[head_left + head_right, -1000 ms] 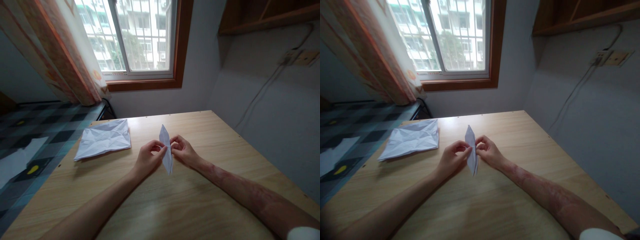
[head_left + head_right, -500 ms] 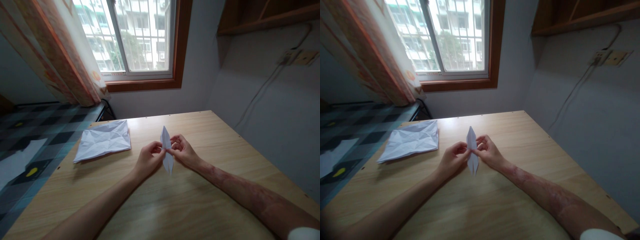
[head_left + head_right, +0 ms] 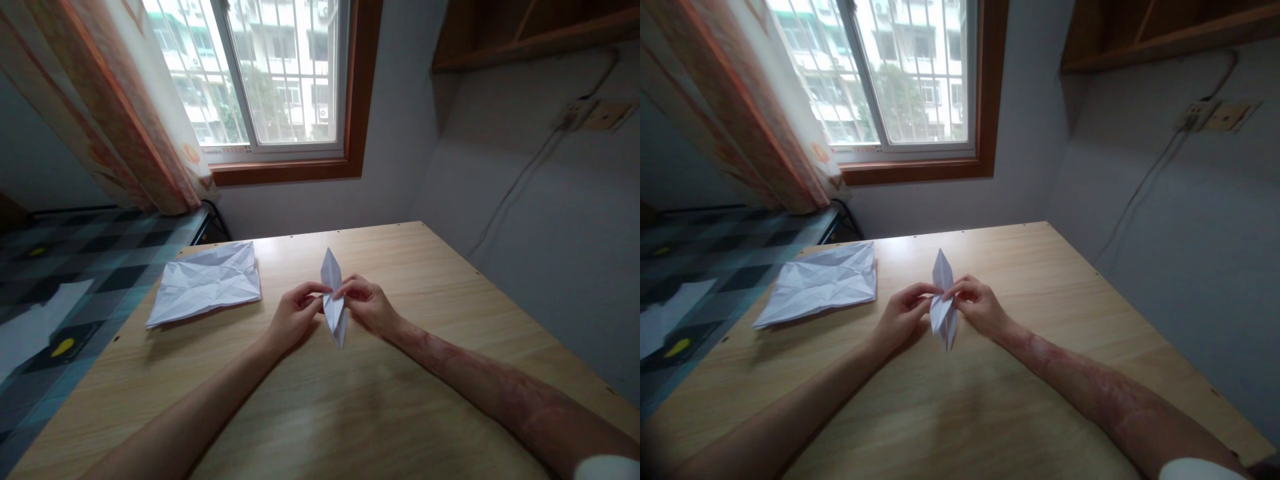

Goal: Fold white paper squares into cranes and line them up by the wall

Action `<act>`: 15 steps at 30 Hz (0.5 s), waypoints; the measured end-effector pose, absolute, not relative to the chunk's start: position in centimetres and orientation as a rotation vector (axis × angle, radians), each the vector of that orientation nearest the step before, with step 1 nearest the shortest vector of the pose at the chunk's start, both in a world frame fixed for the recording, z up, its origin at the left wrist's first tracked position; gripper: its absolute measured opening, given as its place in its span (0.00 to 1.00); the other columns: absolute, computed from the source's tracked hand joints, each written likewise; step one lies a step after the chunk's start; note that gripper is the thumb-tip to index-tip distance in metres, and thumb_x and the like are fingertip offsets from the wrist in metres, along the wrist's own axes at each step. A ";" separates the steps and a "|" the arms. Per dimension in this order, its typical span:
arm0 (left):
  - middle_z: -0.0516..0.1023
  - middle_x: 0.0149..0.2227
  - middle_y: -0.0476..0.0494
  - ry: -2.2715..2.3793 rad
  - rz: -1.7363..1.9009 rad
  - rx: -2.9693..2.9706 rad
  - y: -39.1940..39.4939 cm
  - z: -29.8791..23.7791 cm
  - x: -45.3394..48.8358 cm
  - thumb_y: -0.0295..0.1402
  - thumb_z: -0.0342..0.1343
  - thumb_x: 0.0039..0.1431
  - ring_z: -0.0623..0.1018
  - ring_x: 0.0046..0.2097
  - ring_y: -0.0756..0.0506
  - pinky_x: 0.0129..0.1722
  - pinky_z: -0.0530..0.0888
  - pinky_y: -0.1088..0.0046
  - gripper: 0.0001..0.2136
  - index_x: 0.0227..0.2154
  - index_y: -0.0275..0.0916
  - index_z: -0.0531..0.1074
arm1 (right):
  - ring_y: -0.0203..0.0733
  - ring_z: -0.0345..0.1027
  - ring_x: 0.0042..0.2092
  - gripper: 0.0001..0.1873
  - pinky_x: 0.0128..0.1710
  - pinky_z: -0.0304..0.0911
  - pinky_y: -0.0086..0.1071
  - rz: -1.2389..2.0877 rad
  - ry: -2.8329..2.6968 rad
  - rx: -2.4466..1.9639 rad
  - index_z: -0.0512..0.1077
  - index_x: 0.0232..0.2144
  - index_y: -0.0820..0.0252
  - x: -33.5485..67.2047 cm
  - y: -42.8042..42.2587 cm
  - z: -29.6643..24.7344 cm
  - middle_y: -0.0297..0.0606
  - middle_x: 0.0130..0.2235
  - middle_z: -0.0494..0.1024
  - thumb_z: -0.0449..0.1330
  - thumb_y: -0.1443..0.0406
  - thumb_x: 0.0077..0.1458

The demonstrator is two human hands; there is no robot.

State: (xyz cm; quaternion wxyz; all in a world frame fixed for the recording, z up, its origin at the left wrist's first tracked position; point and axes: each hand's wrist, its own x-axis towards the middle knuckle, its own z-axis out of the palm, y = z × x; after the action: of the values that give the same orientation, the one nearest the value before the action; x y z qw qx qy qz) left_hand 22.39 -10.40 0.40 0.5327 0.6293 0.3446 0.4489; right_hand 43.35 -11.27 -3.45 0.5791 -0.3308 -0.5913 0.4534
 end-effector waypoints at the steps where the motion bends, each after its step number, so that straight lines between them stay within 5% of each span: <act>1: 0.88 0.40 0.40 0.821 1.064 1.493 -10.4 0.5 22.3 0.44 0.71 0.61 0.85 0.39 0.43 0.41 0.81 0.70 0.15 0.41 0.36 0.85 | 0.42 0.75 0.44 0.04 0.44 0.71 0.35 1.034 -1.392 -0.773 0.85 0.33 0.53 43.3 -11.2 -3.5 0.38 0.43 0.78 0.73 0.60 0.59; 8: 0.85 0.31 0.45 0.820 1.024 1.474 -10.3 0.0 22.4 0.47 0.75 0.58 0.81 0.31 0.47 0.32 0.74 0.74 0.22 0.46 0.34 0.82 | 0.40 0.75 0.42 0.07 0.43 0.69 0.33 1.116 -1.408 -0.799 0.84 0.40 0.54 43.7 -11.9 -2.2 0.36 0.42 0.79 0.66 0.62 0.63; 15: 0.86 0.38 0.44 0.726 1.125 1.430 -10.1 -0.5 22.4 0.43 0.77 0.56 0.84 0.39 0.46 0.41 0.80 0.71 0.25 0.52 0.36 0.79 | 0.36 0.66 0.30 0.24 0.31 0.61 0.30 1.195 -1.448 -0.883 0.80 0.54 0.57 43.4 -12.2 -1.9 0.29 0.29 0.75 0.73 0.52 0.61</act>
State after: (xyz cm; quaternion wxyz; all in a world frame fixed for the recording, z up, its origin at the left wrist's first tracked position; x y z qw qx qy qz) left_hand 22.43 -10.15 -0.50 0.5573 0.6060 0.3078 0.4769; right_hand 43.38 -12.20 -1.90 0.5085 -0.3664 -0.6009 0.4961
